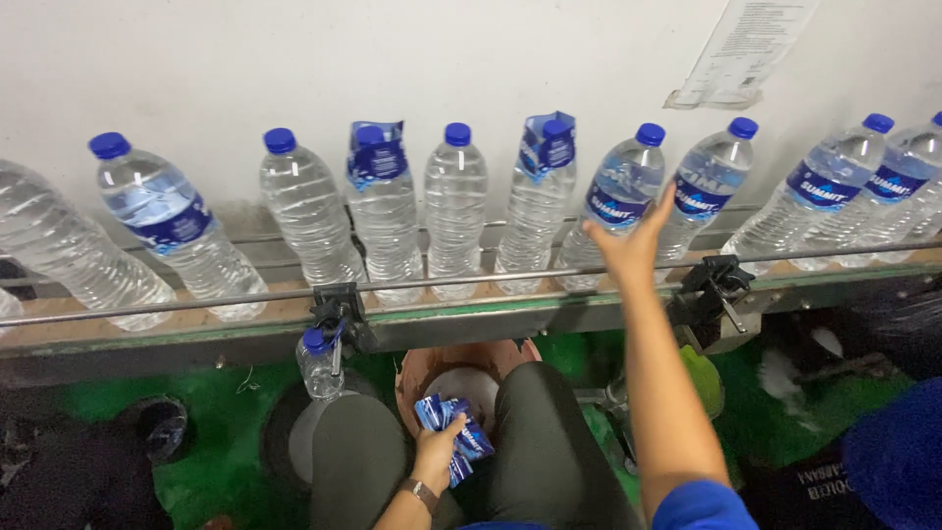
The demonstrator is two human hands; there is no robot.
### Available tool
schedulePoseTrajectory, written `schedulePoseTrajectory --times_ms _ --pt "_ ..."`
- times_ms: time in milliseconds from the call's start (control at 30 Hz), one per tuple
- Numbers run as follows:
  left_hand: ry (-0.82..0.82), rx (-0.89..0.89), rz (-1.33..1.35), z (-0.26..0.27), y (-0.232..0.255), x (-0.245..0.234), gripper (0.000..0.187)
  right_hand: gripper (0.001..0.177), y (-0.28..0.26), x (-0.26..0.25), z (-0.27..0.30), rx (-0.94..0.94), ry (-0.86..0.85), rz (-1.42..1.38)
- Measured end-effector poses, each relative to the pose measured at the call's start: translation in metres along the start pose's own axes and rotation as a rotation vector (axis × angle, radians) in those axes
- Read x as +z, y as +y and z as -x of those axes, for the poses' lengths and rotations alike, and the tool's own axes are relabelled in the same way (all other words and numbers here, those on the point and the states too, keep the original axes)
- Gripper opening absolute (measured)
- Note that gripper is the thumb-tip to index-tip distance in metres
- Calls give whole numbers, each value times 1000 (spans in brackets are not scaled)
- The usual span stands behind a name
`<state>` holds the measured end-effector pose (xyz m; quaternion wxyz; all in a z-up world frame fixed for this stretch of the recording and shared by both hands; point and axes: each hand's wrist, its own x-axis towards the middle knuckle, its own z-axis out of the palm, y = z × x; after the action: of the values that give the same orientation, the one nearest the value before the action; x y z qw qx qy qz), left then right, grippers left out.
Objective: The person is manually applying plastic labels to the necks of water bottles as they move along a conveyor belt in a production facility.
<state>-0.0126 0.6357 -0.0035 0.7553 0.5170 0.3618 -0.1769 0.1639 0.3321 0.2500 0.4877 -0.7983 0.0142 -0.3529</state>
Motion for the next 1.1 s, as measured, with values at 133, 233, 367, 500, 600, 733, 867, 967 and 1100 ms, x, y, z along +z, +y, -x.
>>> schedulePoseTrajectory --times_ms 133,233,367,500,600,733,867,967,1100 --pt "46 16 84 9 24 -31 33 88 -4 84 154 -219 278 93" --pt "33 -5 173 11 40 -50 35 9 14 132 273 -357 -394 102" --pt "-58 -20 227 3 44 -80 30 17 -14 140 306 680 -1063 -329" --pt "-217 3 113 -10 41 -96 41 12 -80 129 220 281 -1415 -618" --pt "-205 -60 272 2 47 -95 10 10 -161 101 120 -18 -812 86" --pt "-161 -118 474 -22 33 -100 20 7 -221 87 -9 -648 -60 139" --pt "-113 -17 134 -3 54 -116 21 24 -218 120 -55 -435 -398 417" --pt "-28 -10 49 -9 62 -138 26 52 -220 135 -41 -403 -324 552" --pt "12 -12 52 -7 86 -174 37 55 -245 147 51 -361 113 285"
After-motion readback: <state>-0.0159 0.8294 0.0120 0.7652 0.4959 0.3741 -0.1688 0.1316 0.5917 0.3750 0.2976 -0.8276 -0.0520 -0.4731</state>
